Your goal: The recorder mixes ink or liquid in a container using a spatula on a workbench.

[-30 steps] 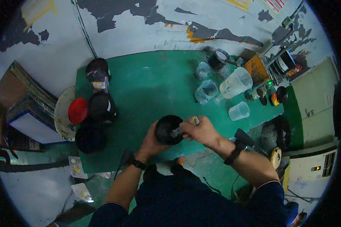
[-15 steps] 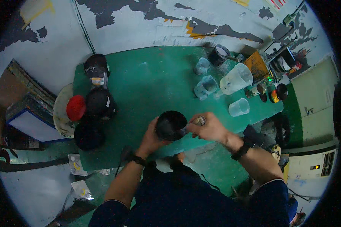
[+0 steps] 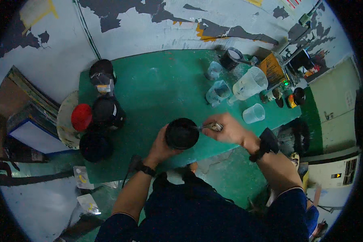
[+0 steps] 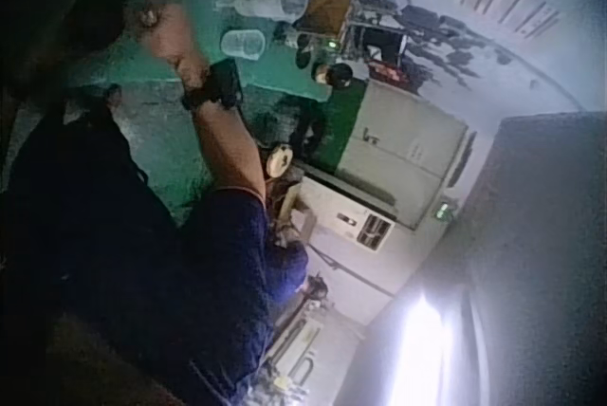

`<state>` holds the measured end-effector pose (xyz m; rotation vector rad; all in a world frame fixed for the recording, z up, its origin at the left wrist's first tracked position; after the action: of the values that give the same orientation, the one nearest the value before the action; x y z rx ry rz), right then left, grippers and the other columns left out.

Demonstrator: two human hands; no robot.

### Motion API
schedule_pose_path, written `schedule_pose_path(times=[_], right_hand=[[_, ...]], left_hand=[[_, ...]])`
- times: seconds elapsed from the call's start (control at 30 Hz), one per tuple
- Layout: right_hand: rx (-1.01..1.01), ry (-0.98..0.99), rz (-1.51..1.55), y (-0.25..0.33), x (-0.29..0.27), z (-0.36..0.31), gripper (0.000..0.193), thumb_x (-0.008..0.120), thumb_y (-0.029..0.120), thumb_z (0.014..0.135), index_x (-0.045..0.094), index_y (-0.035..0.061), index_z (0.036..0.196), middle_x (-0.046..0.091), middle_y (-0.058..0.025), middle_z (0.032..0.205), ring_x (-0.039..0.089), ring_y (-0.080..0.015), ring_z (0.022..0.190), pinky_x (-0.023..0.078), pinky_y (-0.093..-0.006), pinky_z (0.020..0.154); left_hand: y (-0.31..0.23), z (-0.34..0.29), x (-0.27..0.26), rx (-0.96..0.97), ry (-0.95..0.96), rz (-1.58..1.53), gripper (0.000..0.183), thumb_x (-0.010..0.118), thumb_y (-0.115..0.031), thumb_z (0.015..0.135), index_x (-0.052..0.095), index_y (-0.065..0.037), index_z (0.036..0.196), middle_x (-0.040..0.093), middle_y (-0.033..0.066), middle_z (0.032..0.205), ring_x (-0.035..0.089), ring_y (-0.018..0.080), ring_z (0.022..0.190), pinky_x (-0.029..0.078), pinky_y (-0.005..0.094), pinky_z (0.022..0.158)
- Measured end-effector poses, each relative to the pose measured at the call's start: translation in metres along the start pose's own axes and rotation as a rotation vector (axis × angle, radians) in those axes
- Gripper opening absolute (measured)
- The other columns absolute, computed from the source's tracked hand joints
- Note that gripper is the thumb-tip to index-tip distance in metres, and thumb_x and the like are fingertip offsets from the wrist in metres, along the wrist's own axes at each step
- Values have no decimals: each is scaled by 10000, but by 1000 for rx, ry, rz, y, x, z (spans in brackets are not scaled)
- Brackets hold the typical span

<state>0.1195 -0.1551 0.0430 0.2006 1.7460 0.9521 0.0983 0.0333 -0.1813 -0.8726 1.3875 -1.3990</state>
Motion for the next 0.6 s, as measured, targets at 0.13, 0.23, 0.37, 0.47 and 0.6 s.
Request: schedule_pose_path(times=[0.13, 0.23, 0.37, 0.47, 0.6], right_hand=[[406, 5, 247, -16, 31, -17, 238, 771, 213, 944, 755, -12, 1019, 743, -90, 831, 701, -161, 686, 565, -321, 622], [606, -119, 458, -15, 50, -16, 214, 750, 207, 952, 763, -2, 997, 726, -72, 783, 684, -135, 661, 554, -304, 599], [462, -130, 440, -6, 33, 13, 228, 772, 212, 957, 756, -7, 1021, 734, -82, 812, 709, -154, 698, 563, -308, 636], [86, -154, 209, -8, 2, 34, 234, 795, 205, 946, 755, 4, 1058, 752, -107, 901, 727, -196, 779, 575, -337, 704], [-106, -83, 24, -7, -3, 11, 236, 793, 230, 940, 757, 45, 1082, 776, -138, 1016, 765, -279, 886, 604, -381, 746]], left_hand=[[13, -4, -1, -31, -24, 26, 1190, 1041, -253, 583, 392, -67, 1563, 549, 155, 1492, 551, 309, 1395, 471, 441, 1161], [6, 2, 1, -25, 18, -15, 1188, 1040, -256, 583, 394, -65, 1561, 555, 158, 1486, 559, 322, 1387, 473, 443, 1157], [-8, 3, 0, -1, 35, -16, 1168, 1039, -254, 584, 413, -67, 1552, 557, 156, 1487, 554, 323, 1393, 465, 444, 1165], [-17, 6, -1, 28, 33, -9, 1154, 1038, -253, 585, 427, -67, 1546, 558, 155, 1488, 550, 324, 1398, 458, 445, 1171], [-25, 5, -9, 50, 6, 0, 1134, 1037, -252, 587, 446, -69, 1538, 560, 153, 1490, 545, 326, 1404, 450, 446, 1179]])
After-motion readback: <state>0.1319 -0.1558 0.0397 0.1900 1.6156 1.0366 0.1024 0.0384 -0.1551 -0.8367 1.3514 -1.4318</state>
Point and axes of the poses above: each hand's wrist, its own z-axis towards the middle knuckle, its own x-axis out of the palm, y = z × x, the point moved 9 cm from there along z, towards the middle knuckle
